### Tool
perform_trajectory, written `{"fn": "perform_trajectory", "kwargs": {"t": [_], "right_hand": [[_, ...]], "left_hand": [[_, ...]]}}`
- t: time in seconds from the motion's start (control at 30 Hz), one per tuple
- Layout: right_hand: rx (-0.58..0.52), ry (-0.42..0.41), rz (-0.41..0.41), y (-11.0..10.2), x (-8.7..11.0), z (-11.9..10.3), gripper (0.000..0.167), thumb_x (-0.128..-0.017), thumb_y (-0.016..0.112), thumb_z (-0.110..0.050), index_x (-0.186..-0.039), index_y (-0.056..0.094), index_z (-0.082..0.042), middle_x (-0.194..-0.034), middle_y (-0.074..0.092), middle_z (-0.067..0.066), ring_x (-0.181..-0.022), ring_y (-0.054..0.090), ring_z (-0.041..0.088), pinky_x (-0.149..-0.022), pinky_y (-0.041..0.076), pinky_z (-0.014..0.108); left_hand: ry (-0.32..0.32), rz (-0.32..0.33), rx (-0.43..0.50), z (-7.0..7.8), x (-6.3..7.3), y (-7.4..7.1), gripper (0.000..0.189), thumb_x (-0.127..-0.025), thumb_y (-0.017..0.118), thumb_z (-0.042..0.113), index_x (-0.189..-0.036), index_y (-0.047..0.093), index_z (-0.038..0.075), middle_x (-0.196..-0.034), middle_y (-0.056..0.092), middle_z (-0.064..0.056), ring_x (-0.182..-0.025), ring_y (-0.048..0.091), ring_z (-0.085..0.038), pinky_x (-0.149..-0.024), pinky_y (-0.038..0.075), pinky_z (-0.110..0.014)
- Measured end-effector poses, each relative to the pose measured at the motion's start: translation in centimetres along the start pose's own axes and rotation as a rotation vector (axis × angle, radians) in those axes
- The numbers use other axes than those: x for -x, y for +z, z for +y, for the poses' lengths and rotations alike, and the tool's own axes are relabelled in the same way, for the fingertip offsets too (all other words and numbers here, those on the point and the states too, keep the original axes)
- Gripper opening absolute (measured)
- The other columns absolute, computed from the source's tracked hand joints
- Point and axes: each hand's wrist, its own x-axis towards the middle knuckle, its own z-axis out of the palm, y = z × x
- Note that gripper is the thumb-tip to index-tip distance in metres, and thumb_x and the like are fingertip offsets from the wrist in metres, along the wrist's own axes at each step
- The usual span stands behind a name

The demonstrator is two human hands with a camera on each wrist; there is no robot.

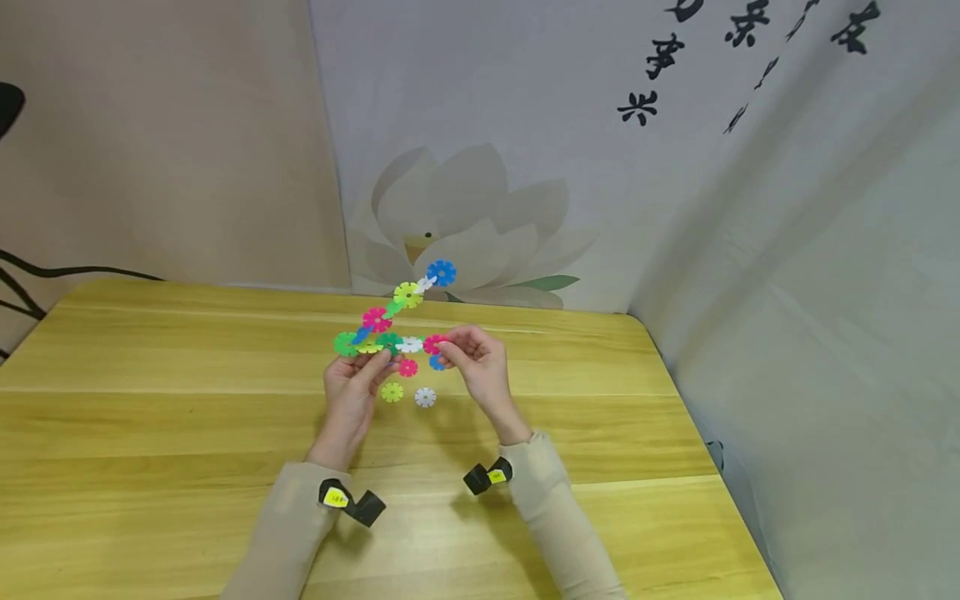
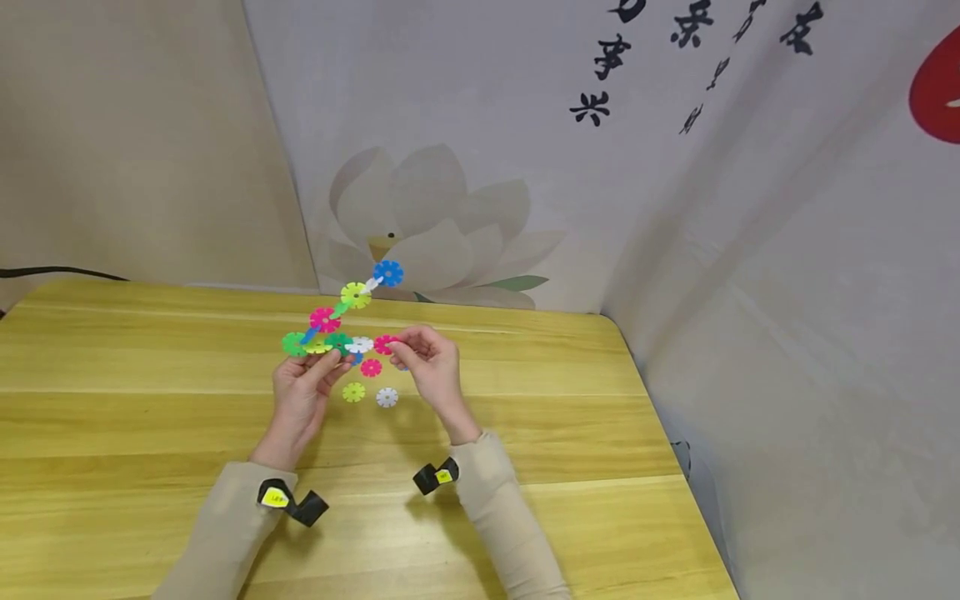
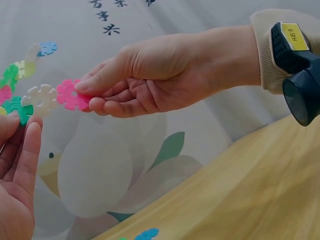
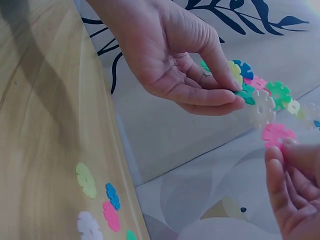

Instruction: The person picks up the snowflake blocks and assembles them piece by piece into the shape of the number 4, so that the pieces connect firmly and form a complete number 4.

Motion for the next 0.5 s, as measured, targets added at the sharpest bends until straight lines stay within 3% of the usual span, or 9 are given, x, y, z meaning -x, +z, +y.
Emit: {"fn": "perform_trajectory", "kwargs": {"t": [0.23,0.4,0.5], "right_hand": [[0.06,-0.038,-0.022,0.0,-0.3,-0.3,0.005,-0.083,0.06,0.014,-0.086,0.058,0.018,-0.074,0.061,0.032,-0.059,0.062,0.022,-0.056,0.056,0.026],[0.072,-0.046,-0.019,0.4,-0.3,-0.8,0.007,-0.083,0.061,0.013,-0.087,0.059,0.018,-0.076,0.062,0.032,-0.061,0.059,0.045,-0.056,0.057,0.045],[0.099,-0.074,-0.029,0.5,-0.2,-1.1,0.007,-0.083,0.062,0.013,-0.085,0.059,0.019,-0.075,0.063,0.031,-0.061,0.058,0.048,-0.056,0.056,0.048]], "left_hand": [[-0.005,-0.002,-0.025,0.1,-0.3,0.1,0.03,-0.085,0.053,-0.017,-0.087,0.069,0.008,-0.082,0.071,-0.006,-0.072,0.069,-0.017,-0.07,0.058,-0.025],[0.006,-0.002,-0.051,0.0,-0.5,0.1,0.03,-0.085,0.053,-0.018,-0.087,0.069,0.007,-0.08,0.07,-0.006,-0.069,0.069,-0.016,-0.07,0.058,-0.026],[0.02,-0.005,-0.076,0.0,-0.6,-0.1,0.031,-0.085,0.051,-0.019,-0.086,0.069,0.007,-0.078,0.07,-0.006,-0.067,0.069,-0.014,-0.069,0.058,-0.026]]}}
